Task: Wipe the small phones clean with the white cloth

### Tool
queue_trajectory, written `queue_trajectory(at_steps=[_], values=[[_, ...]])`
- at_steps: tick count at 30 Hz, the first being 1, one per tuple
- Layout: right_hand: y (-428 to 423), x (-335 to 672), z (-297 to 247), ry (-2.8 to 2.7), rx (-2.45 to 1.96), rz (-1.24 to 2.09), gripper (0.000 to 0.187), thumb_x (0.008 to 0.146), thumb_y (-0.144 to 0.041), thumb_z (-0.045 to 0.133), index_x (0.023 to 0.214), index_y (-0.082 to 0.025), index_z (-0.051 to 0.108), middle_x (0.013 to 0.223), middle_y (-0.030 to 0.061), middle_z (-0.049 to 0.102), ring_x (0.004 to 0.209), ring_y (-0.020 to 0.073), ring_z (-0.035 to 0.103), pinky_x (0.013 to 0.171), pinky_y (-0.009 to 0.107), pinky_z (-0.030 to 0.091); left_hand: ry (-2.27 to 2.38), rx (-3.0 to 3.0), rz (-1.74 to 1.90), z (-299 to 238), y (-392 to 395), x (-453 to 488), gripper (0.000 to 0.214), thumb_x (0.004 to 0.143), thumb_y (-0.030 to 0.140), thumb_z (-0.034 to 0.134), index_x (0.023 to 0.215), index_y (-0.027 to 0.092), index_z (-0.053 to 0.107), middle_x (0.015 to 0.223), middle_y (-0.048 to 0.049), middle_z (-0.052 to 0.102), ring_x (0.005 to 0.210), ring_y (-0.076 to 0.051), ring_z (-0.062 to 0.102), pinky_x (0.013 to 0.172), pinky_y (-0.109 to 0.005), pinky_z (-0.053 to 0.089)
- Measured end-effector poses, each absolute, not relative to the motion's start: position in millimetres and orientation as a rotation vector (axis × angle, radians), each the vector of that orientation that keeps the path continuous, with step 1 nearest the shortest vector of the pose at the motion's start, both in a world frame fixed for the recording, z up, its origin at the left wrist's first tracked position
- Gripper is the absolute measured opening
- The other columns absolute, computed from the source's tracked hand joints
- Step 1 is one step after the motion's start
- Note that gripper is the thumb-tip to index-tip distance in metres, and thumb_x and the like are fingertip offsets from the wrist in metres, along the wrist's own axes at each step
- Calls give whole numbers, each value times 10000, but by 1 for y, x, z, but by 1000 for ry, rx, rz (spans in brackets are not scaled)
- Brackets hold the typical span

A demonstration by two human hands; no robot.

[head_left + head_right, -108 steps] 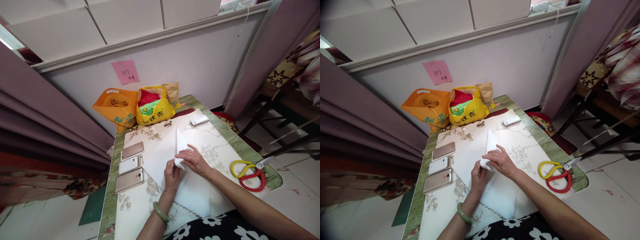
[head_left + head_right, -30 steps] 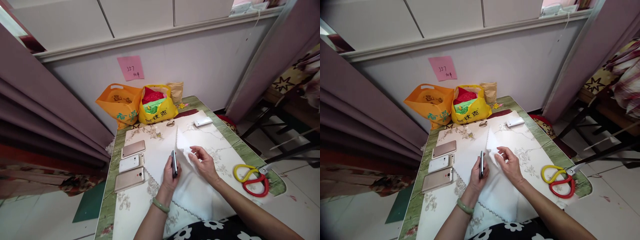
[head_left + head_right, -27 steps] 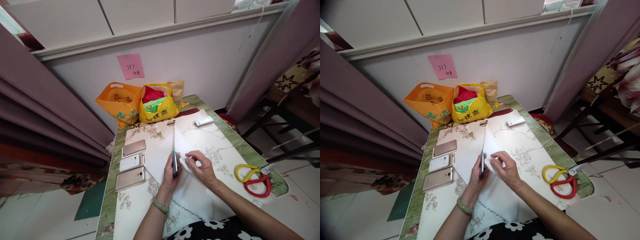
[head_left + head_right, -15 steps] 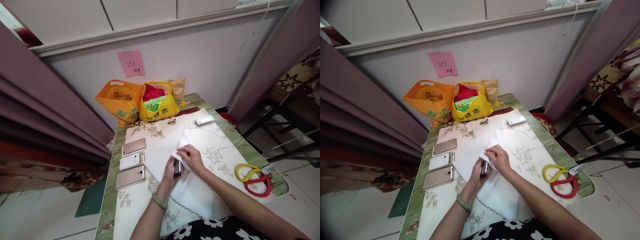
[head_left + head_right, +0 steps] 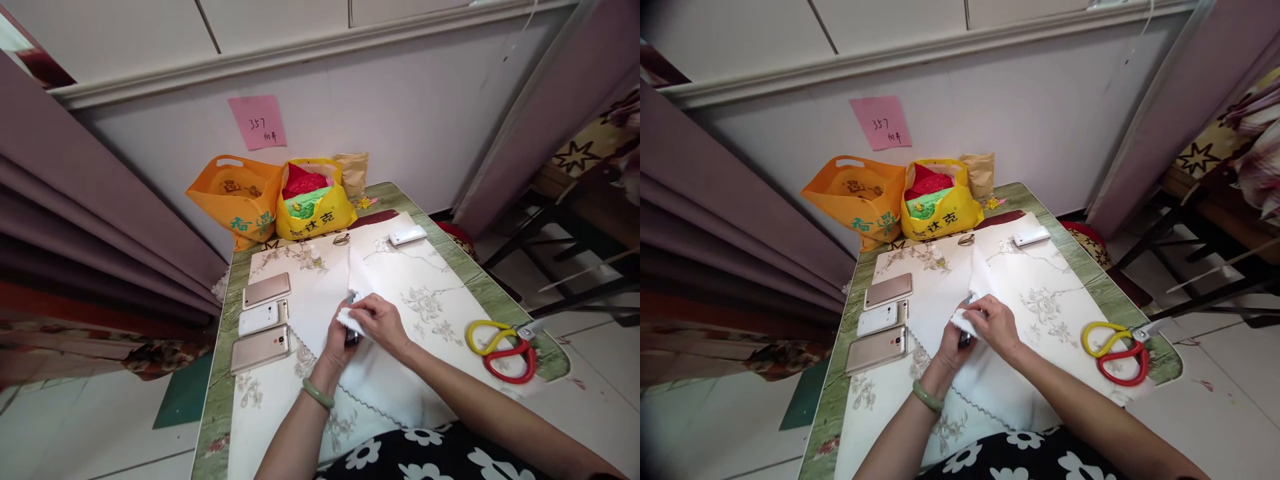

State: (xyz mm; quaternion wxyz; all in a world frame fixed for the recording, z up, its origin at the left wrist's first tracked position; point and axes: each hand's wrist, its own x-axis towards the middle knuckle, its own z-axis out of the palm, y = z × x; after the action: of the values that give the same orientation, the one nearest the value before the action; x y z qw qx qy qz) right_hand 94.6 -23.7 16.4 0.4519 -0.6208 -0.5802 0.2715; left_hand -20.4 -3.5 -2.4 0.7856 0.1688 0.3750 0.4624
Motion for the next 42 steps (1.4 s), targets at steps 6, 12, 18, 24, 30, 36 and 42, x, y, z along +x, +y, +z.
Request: queue_trajectory(at_steps=[6, 12, 18, 24, 30, 36, 42], values=[[2, 105, 18, -1420, -1643, 546, 172, 833, -390, 627, 842, -258, 736, 808, 13, 670, 691, 162, 600, 660, 283, 457, 773, 340, 936, -12, -9, -23, 309, 751, 429, 718, 801, 159, 577, 556, 53, 518, 426, -60, 441, 425, -187, 349], [-53, 90, 21, -1583, -1453, 578, 149, 880, -365, 601, 891, -280, 723, 841, 28, 680, 798, 192, 634, 728, 299, 476, 732, 342, 999, -10, -8, -25, 252, 757, 358, 712, 883, 152, 641, 768, -2, 646, 682, -118, 605, 676, -241, 483], [-38, 95, 21, -1526, -1509, 590, 144, 856, -380, 626, 877, -291, 737, 855, 20, 694, 795, 185, 640, 729, 292, 478, 729, 303, 974, -13, -5, -22, 248, 735, 351, 727, 823, 140, 634, 726, -5, 633, 656, -119, 597, 649, -239, 478], [-4, 120, 14, -1221, -1610, 582, 228, 812, -446, 632, 823, -248, 745, 850, 27, 713, 777, 193, 618, 707, 298, 482, 710, 349, 999, -11, -8, -23, 260, 754, 374, 702, 793, 143, 591, 623, 19, 561, 485, -65, 478, 464, -194, 373], [-29, 132, 17, -959, -1551, 561, 319, 805, -500, 630, 854, -195, 710, 750, 19, 675, 592, 143, 511, 603, 281, 454, 696, 367, 990, -5, -6, -27, 276, 688, 250, 745, 930, 163, 647, 759, -3, 664, 612, -94, 590, 602, -214, 476], [-65, 117, 29, -1192, -1357, 493, 182, 871, -387, 603, 893, -225, 682, 860, 45, 658, 680, 159, 587, 633, 288, 490, 701, 411, 1011, -5, -6, -25, 334, 679, 238, 793, 974, 165, 655, 948, -40, 714, 819, -148, 654, 798, -260, 514], [-60, 104, 12, -1473, -1207, 641, 319, 811, -404, 700, 1110, -293, 704, 1253, 85, 604, 1039, 229, 625, 831, 348, 546, 700, 402, 993, -16, -7, -28, 320, 708, 308, 781, 951, 158, 638, 862, -36, 693, 713, -149, 638, 684, -269, 518]])
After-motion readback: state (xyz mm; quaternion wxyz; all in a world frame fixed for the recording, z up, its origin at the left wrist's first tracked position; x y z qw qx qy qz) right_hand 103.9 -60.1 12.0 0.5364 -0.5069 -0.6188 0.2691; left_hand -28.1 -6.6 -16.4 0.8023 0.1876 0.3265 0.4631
